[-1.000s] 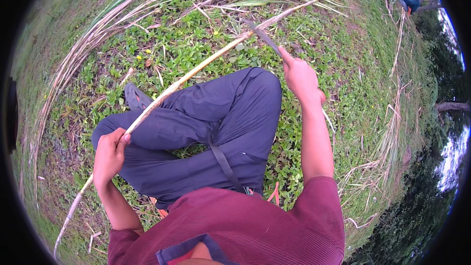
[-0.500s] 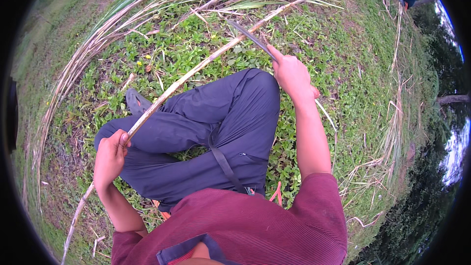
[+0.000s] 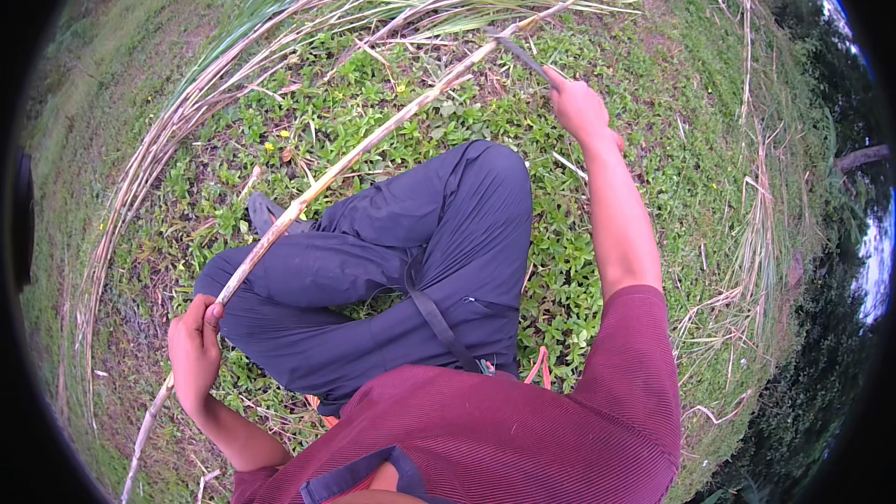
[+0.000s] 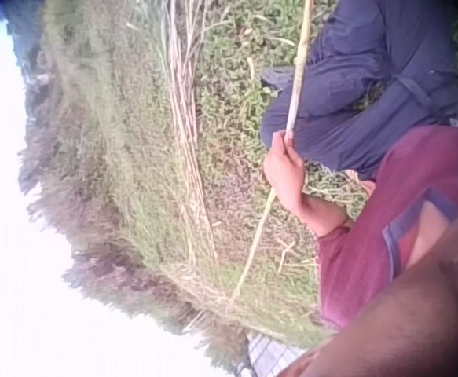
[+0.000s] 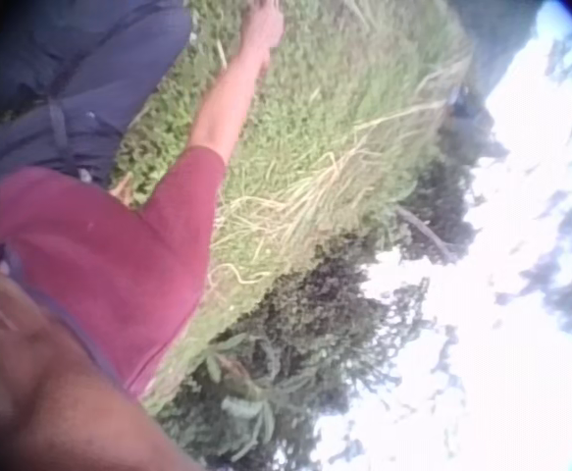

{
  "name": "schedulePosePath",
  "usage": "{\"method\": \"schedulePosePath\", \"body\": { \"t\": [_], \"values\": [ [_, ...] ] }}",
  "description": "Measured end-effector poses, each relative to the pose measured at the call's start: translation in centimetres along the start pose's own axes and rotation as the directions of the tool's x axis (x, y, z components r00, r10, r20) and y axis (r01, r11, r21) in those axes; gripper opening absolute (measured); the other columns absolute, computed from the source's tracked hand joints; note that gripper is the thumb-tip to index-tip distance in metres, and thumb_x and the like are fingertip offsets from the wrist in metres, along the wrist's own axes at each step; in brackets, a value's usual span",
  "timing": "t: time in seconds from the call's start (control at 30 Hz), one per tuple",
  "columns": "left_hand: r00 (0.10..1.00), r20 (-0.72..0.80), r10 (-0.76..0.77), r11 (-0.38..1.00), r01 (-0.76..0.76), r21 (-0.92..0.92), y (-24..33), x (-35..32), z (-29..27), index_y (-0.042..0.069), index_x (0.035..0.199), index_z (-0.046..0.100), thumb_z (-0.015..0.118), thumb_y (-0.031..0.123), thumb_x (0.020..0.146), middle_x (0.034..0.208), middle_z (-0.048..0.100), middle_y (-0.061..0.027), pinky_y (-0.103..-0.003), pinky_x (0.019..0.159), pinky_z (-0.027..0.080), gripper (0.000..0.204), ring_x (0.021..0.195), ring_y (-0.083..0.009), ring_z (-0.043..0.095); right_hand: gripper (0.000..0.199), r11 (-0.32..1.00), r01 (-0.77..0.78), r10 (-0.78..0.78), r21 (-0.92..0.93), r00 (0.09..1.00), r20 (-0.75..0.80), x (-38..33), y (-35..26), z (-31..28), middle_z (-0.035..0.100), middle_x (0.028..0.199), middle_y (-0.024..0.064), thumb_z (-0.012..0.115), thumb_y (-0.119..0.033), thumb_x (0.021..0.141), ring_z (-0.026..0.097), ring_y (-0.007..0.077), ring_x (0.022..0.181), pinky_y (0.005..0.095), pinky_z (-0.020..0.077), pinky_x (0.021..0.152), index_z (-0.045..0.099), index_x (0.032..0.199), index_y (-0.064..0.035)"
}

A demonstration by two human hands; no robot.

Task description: The person sits on the ground and uses a machete to strip bark and sharpen a long, thin stick. They repeatedly scrape the stick's surface and rotate it to create a pointed tip, discarding the finished stick and picking up a new one to repeat the process.

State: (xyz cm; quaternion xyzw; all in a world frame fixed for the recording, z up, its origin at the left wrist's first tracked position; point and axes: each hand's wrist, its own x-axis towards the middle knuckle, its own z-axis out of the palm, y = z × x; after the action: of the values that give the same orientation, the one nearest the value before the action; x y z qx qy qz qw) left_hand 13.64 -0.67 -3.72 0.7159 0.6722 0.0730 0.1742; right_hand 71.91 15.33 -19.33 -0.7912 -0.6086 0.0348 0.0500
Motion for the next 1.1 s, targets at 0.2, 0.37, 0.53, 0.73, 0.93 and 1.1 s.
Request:
{"method": "schedulePosePath", "body": {
  "t": [0.2,0.37,0.53,0.73,0.93,1.1],
  "values": [
    [0.993,-0.114,-0.022,0.999,0.017,-0.041,-1.3,-2.5,-0.3,-0.002,0.091,0.063,0.061,0.01,0.098,0.063,0.056,-0.0145,-0.039,0.052,0.036,0.014,0.051,-0.0295,0.05,0.045,0.978,0.191,-0.179,0.084,0.974,-0.136,-0.7,0.4,0.6,0.07,0.093,0.0191,0.052,-0.025,0.101,0.07,0.0383,0.081,0.05,0.0568,0.078,0.053,0.145,-0.0305],
    [0.981,-0.192,-0.022,0.999,0.014,-0.042,-2.5,-2.6,0.8,-0.004,0.096,0.067,0.064,0.006,0.095,0.071,0.062,-0.0169,-0.038,0.057,0.044,0.01,0.058,-0.0301,0.057,0.055,0.766,0.637,-0.642,0.091,0.765,0.045,-8.0,-10.4,-2.7,0.06,0.083,0.0114,0.058,-0.026,0.096,0.067,0.0334,0.068,0.0471,0.0546,0.06,0.046,0.149,-0.0378],
    [0.947,-0.32,0.019,0.997,0.005,0.075,-2.3,-3.7,0.3,-0.005,0.1,0.068,0.064,0.005,0.094,0.08,0.064,-0.0157,-0.039,0.063,0.044,0.012,0.069,-0.029,0.059,0.056,0.774,0.627,-0.632,0.088,0.773,0.049,-6.5,-10.7,-2.9,0.062,0.084,0.0104,0.06,-0.025,0.096,0.067,0.0327,0.067,0.0464,0.0561,0.061,0.046,0.148,-0.0386],
    [0.951,-0.308,-0.023,0.999,0.034,0.029,-4.2,-4.5,0.8,-0.005,0.098,0.067,0.059,0.007,0.097,0.078,0.062,-0.0154,-0.041,0.062,0.042,0.014,0.067,-0.0302,0.057,0.044,0.99,-0.113,0.126,0.089,0.979,-0.159,1.7,6.0,5.7,0.07,0.097,0.0205,0.054,-0.022,0.099,0.07,0.0401,0.087,0.0515,0.0551,0.077,0.054,0.142,-0.031],
    [0.96,-0.262,-0.1,0.989,0.126,0.083,-5.9,-4.9,1.0,-0.004,0.096,0.064,0.057,0.01,0.098,0.082,0.063,-0.0168,-0.044,0.071,0.044,0.016,0.075,-0.0339,0.059,0.042,0.932,0.123,-0.061,0.34,0.98,-0.189,-2.5,-1.5,5.1,0.068,0.089,0.0172,0.058,-0.024,0.099,0.067,0.0396,0.077,0.0507,0.0537,0.075,0.058,0.14,-0.032],
    [0.956,-0.259,-0.137,0.98,0.168,0.103,-6.5,-5.3,1.0,-0.003,0.096,0.064,0.056,0.009,0.098,0.082,0.063,-0.0161,-0.042,0.073,0.044,0.014,0.076,-0.0328,0.057,0.046,0.845,0.501,-0.506,0.19,0.862,-0.023,-3.3,-5.8,2.2,0.068,0.087,0.0166,0.059,-0.021,0.098,0.067,0.0379,0.076,0.0498,0.0541,0.073,0.056,0.142,-0.0324]
  ]
}}
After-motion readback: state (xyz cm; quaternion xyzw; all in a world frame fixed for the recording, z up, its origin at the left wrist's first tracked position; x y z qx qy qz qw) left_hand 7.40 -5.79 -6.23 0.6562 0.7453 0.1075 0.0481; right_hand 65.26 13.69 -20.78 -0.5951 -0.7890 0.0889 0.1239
